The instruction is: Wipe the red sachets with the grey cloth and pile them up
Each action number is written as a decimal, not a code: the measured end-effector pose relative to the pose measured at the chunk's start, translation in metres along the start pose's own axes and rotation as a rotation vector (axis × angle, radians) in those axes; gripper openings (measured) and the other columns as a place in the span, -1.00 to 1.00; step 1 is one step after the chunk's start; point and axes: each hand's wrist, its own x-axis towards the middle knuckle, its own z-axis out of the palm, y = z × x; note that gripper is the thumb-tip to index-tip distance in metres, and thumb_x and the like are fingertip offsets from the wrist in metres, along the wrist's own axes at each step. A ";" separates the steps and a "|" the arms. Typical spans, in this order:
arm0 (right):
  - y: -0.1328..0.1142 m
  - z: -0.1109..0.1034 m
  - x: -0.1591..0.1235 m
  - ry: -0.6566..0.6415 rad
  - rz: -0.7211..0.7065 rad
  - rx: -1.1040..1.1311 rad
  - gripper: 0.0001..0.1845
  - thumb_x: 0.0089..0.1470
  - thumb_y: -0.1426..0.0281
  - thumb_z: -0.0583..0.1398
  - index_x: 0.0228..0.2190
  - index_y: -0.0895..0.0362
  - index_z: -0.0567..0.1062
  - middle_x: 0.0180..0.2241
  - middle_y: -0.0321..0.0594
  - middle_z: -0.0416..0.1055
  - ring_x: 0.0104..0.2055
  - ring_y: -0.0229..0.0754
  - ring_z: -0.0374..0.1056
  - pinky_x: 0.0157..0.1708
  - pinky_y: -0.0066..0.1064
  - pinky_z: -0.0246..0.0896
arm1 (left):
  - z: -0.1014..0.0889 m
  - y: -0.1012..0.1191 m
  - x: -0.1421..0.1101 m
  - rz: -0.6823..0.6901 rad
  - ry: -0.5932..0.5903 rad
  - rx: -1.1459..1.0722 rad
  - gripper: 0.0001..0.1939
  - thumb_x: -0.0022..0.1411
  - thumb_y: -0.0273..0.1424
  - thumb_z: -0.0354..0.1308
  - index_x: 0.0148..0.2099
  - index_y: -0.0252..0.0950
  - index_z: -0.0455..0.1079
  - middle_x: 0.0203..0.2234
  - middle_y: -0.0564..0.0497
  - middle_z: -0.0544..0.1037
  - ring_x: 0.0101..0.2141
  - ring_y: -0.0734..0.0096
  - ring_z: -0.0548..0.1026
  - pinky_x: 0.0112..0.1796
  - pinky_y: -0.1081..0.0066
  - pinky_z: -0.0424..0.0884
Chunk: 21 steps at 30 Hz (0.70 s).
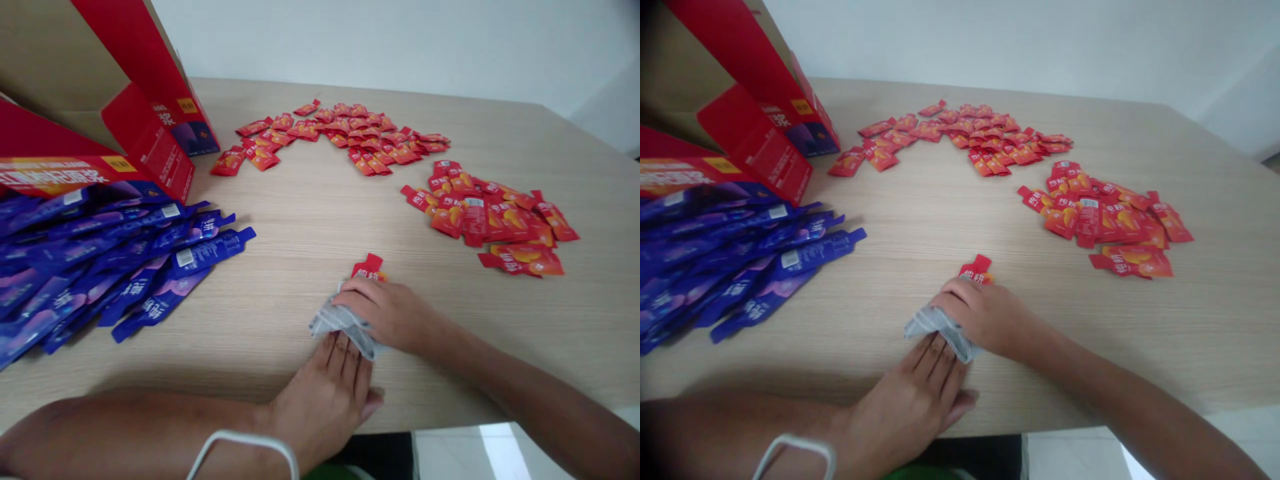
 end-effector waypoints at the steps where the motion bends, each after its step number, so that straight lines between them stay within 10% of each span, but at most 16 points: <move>1: 0.002 0.004 0.002 -0.038 -0.026 0.010 -0.63 0.24 0.49 0.15 0.07 0.06 0.41 0.02 -0.13 0.43 -0.03 -0.11 0.44 -0.15 -0.35 0.46 | 0.000 0.000 0.000 -0.004 -0.006 -0.003 -0.41 0.50 -0.09 -0.12 0.17 -0.54 0.38 0.06 -0.36 0.55 0.08 -0.05 0.53 0.16 0.07 0.28; 8: 0.066 -0.008 0.011 0.090 0.312 -0.102 -0.66 0.27 0.44 0.15 0.08 0.11 0.38 0.06 -0.06 0.39 0.06 0.00 0.41 -0.13 -0.26 0.47 | 0.000 -0.002 0.002 0.022 -0.035 0.001 -0.36 0.53 -0.13 -0.18 0.28 -0.65 0.26 0.17 -0.44 0.44 0.19 -0.07 0.43 0.21 0.06 0.20; 12: 0.035 -0.016 0.002 0.234 0.267 -0.067 -0.61 0.27 0.45 0.13 0.11 0.09 0.36 0.08 -0.03 0.37 0.12 0.00 0.37 -0.05 -0.27 0.44 | -0.002 -0.001 0.003 0.014 0.008 0.013 -0.36 0.51 -0.11 -0.12 0.24 -0.65 0.29 0.14 -0.45 0.46 0.16 -0.10 0.45 0.18 0.06 0.23; 16: -0.003 -0.001 0.000 0.029 -0.037 0.034 -0.64 0.26 0.48 0.12 0.08 0.06 0.41 0.02 -0.11 0.44 0.00 -0.10 0.44 -0.11 -0.33 0.45 | -0.004 0.001 0.003 0.013 -0.044 -0.020 -0.45 0.50 -0.12 -0.07 0.11 -0.55 0.42 -0.05 -0.36 0.61 -0.03 -0.02 0.59 0.06 0.08 0.35; 21: 0.046 0.002 0.012 0.013 0.188 -0.024 -0.66 0.27 0.43 0.15 0.07 0.10 0.40 0.05 -0.07 0.41 0.05 -0.03 0.42 -0.12 -0.26 0.47 | -0.003 -0.001 0.004 0.005 0.018 0.014 -0.37 0.50 -0.10 -0.08 0.21 -0.64 0.34 0.11 -0.42 0.50 0.14 -0.10 0.47 0.15 0.07 0.27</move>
